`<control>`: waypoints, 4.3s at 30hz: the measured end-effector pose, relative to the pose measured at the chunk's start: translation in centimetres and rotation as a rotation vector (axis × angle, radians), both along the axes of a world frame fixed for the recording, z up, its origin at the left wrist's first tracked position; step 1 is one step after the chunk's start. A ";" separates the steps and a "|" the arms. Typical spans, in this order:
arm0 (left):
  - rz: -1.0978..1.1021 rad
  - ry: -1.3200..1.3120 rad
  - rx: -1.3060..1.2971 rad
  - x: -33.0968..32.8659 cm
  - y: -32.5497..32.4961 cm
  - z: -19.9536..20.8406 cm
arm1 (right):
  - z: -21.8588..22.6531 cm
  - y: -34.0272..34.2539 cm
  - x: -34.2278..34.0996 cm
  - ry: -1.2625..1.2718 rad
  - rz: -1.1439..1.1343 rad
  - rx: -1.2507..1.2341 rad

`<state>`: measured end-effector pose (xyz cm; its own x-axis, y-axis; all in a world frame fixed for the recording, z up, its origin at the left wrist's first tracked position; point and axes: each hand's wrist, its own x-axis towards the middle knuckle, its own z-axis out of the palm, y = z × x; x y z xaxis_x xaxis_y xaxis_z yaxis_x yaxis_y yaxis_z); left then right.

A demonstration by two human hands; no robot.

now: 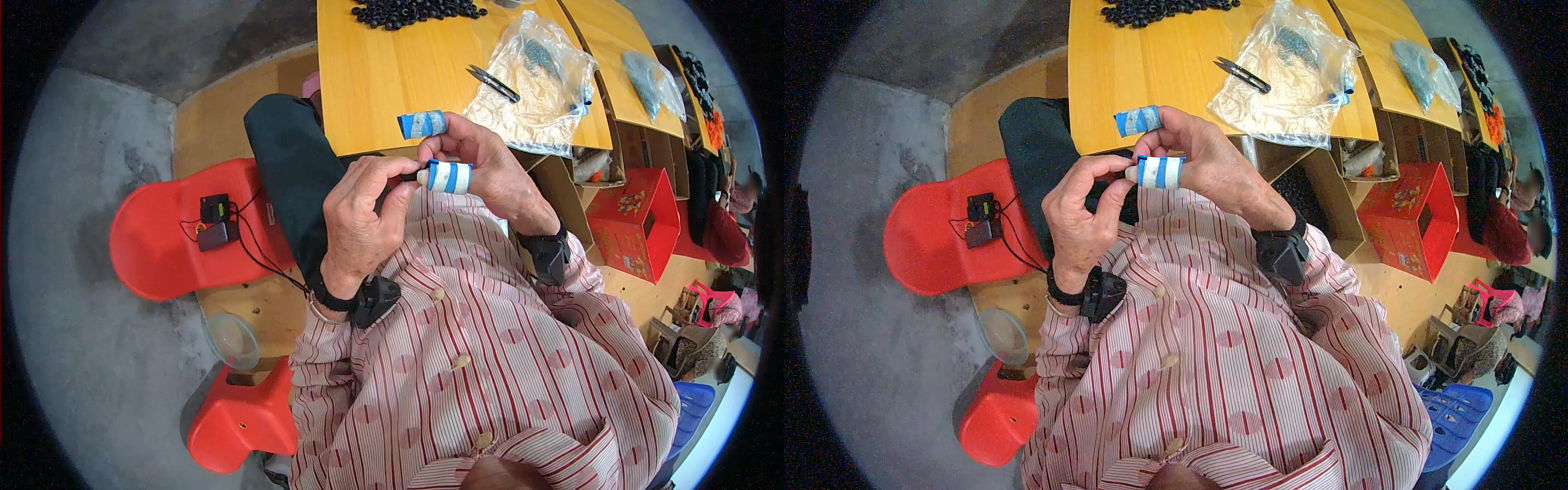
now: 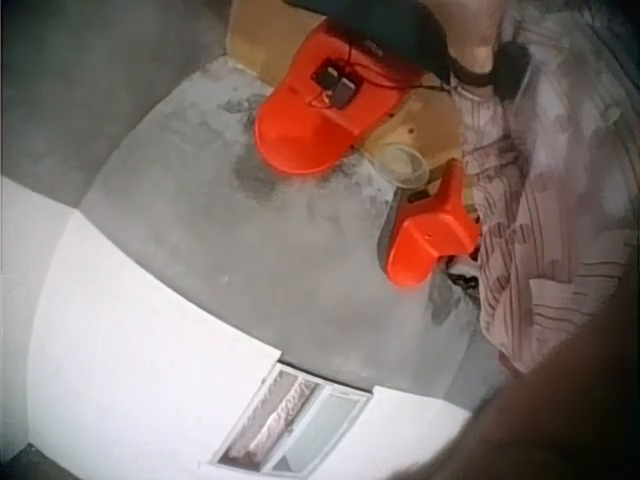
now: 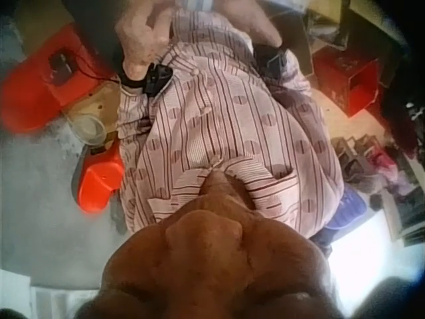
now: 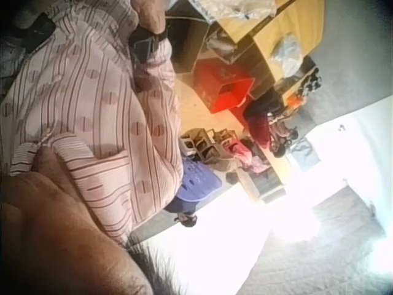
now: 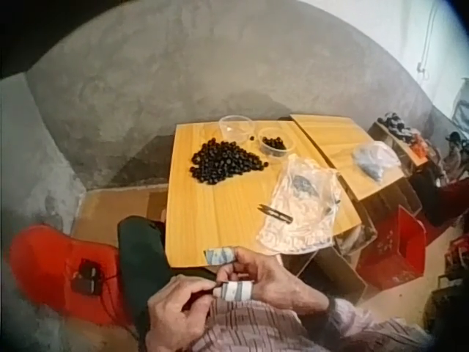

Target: The person assembles small black components by hand, inserting and attaching small parts to each piece.

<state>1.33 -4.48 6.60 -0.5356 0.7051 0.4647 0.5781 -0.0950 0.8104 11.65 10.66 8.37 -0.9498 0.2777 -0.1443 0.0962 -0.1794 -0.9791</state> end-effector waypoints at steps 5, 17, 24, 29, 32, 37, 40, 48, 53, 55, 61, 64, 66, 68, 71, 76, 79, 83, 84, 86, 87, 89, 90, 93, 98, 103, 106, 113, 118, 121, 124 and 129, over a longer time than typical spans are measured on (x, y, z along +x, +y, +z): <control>-0.002 0.056 0.002 -0.2 0.0 -0.2 | 0.0 0.1 -0.1 -0.021 0.015 -0.038; -0.041 -0.022 0.011 -0.3 -0.1 -0.7 | -0.4 0.0 0.0 -0.060 0.067 -0.106; -0.051 -0.142 0.018 -0.4 -0.3 -1.0 | -0.4 0.3 0.2 -0.059 0.094 -0.116; -0.061 -0.183 0.070 -0.4 -0.4 -1.2 | 0.0 0.4 0.4 -0.067 0.112 -0.052; -0.080 -0.146 0.082 -0.3 -0.5 -0.9 | -0.3 0.7 0.7 -0.105 0.167 -0.038; -0.093 0.025 0.111 -0.3 -0.5 -0.4 | 0.2 1.1 0.4 -0.129 0.343 0.158; -0.058 0.123 0.172 -0.2 -0.3 -0.3 | 0.7 0.9 0.3 -0.188 0.343 0.169; -0.066 0.274 0.217 -0.2 -0.2 0.2 | 0.8 0.6 0.5 -0.154 0.336 0.175; -0.077 0.278 0.234 -0.4 -0.2 -0.3 | 1.2 0.1 0.5 -0.152 0.301 0.076; -0.075 0.285 0.240 -0.4 -0.2 -0.4 | 0.9 -0.2 0.6 -0.184 0.262 0.080; -0.094 0.259 0.266 -0.4 -0.2 -0.6 | 0.9 -0.3 0.8 -0.172 0.265 0.061; -0.102 0.267 0.281 -0.4 -0.3 -0.7 | 0.5 -0.5 0.8 -0.154 0.271 0.013; -0.121 0.261 0.286 -0.5 -0.4 -0.9 | 0.0 -0.6 0.9 -0.135 0.260 0.015; -0.124 0.278 0.287 -0.6 -0.4 -1.0 | -0.1 -0.9 1.0 -0.116 0.250 0.016; -0.120 0.305 0.283 -0.6 -0.5 -1.0 | -0.1 -1.4 1.1 -0.102 0.214 -0.135; -0.118 0.324 0.252 -0.7 -0.7 -0.5 | -1.0 -1.8 1.1 -0.003 0.151 0.021; -0.114 0.351 0.239 -0.7 -0.9 -0.3 | -0.9 -1.9 1.2 -0.008 0.128 0.125; -0.077 0.348 0.222 -1.0 -1.2 -0.4 | -0.3 -2.0 1.5 0.009 0.107 0.275; -0.060 0.341 0.230 -1.2 -1.2 -0.4 | -0.4 -1.8 1.7 0.075 0.106 0.430; -0.055 0.341 0.207 -1.4 -1.6 -0.6 | -0.5 -1.7 1.7 0.141 0.104 0.582; -0.047 0.342 0.184 -1.4 -1.8 -0.6 | -0.6 -1.8 1.7 0.157 0.088 0.578; -0.055 0.342 0.180 -1.3 -1.9 -0.6 | -0.6 -1.8 1.7 0.173 0.070 0.572; -0.062 0.341 0.178 -1.2 -1.9 -0.6 | -0.6 -1.7 1.7 0.192 0.075 0.613; -0.084 0.313 0.185 -1.3 -2.1 -0.8 | -0.4 -1.7 1.6 0.237 0.082 0.696; -0.106 0.313 0.172 -1.1 -2.0 -0.4 | -0.5 -1.8 1.7 0.278 0.077 0.697; -0.098 0.332 0.154 -0.6 -2.0 -0.2 | -0.7 -2.0 2.0 0.247 0.023 0.677; -0.060 0.400 0.131 -0.5 -1.8 0.2 | -0.7 -1.9 1.9 0.294 0.027 0.714; -0.022 0.447 0.137 -0.2 -1.6 0.3 | -1.3 -2.3 2.1 0.241 0.000 0.595; -0.006 0.457 0.130 -0.1 -1.7 0.3 | -1.5 -2.6 2.3 0.118 0.048 0.443; -0.012 0.480 0.127 0.0 -1.6 0.5 | -1.6 -2.8 2.4 0.125 0.030 0.392; -0.009 0.573 0.090 0.1 -1.8 0.9 | -1.8 -2.8 2.6 0.078 0.032 0.399; -0.037 0.704 0.037 0.1 -1.6 1.2 | -1.9 -2.9 2.6 0.029 0.047 0.153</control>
<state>1.48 -6.10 7.81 -0.0745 0.6940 0.7161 0.9597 -0.1453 0.2406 14.26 7.71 6.42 -0.9654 0.2496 -0.0760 0.0723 -0.0237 -0.9971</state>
